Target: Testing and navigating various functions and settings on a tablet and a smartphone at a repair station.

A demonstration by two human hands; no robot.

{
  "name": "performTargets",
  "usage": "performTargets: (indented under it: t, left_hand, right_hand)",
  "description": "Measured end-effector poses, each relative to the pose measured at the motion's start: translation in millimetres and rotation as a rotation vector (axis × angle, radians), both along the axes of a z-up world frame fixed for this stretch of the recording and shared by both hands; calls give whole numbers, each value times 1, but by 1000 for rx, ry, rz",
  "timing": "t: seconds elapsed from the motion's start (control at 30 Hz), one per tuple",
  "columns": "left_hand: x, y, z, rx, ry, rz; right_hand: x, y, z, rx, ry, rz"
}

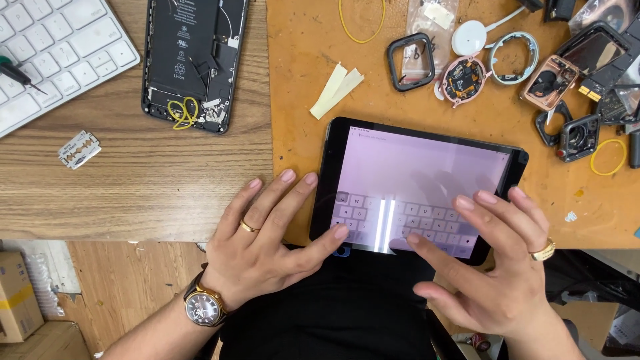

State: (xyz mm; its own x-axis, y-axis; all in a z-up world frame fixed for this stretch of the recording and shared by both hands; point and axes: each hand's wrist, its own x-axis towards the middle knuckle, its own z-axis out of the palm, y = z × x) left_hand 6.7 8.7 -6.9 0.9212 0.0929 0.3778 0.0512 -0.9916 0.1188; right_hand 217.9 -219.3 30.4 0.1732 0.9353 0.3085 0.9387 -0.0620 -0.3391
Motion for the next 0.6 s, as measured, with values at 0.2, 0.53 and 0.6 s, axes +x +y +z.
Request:
performTargets:
  t: [0.2,0.53,0.6]
  left_hand:
    - [3,-1,9,64,106,10]
    - [0,-4,6,-26,84,32]
    - [1,-4,4,-21,69,34]
  right_hand:
    - [-2,-3,1,-95,-31,-38]
    - [-25,1,7,-163,-69,-10]
    - [-27,1,7,-197,-105,-11]
